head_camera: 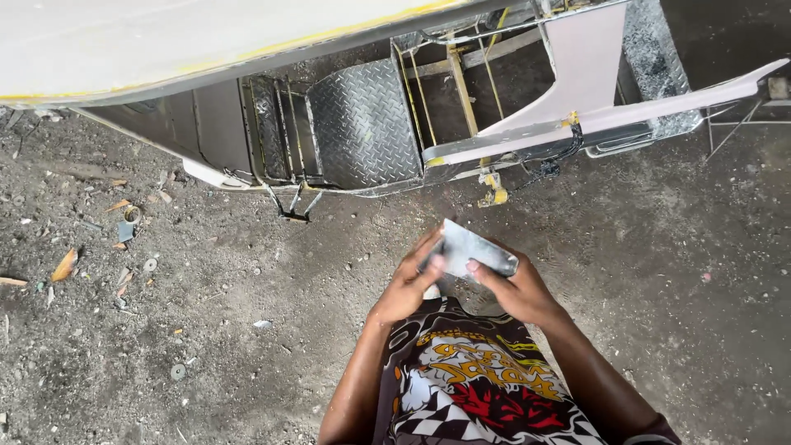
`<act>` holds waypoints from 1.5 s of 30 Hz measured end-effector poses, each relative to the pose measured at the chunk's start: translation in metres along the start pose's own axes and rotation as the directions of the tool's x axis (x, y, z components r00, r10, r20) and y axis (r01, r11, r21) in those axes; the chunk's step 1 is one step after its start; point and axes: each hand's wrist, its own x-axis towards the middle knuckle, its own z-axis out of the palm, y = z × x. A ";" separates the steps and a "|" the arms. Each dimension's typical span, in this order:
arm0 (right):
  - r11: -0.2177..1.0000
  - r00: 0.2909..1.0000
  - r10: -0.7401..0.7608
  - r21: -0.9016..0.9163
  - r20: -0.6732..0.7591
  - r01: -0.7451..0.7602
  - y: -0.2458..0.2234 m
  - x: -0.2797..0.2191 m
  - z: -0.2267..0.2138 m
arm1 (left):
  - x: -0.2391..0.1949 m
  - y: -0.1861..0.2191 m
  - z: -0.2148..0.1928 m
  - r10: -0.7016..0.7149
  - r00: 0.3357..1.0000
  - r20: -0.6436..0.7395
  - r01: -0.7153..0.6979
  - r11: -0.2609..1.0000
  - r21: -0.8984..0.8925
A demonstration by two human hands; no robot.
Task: The person uses a metal scraper to remove paint from the edge of a white vehicle bumper. They repeatedly scrape the surface and clean the accumulated paint residue from the tool's blade using a cloth.
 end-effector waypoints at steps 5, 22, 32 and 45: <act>0.999 0.984 0.048 0.007 -0.172 -0.048 -0.002 0.002 -0.001 | -0.006 0.014 -0.009 -0.068 0.992 -0.108 0.014 0.900 -0.436; 0.987 0.967 0.012 0.157 -0.255 0.029 -0.006 -0.013 0.014 | 0.013 -0.078 -0.018 -0.127 0.925 -0.359 -0.174 0.697 -0.696; 0.998 0.925 0.065 0.001 -0.374 -0.069 0.020 -0.010 0.039 | 0.036 -0.027 0.018 -0.393 0.841 -0.372 0.003 0.691 -0.722; 0.695 0.925 -0.352 -0.702 -0.143 0.156 -0.013 0.013 0.044 | 0.033 0.051 0.022 -0.072 0.997 0.013 0.034 0.292 -0.956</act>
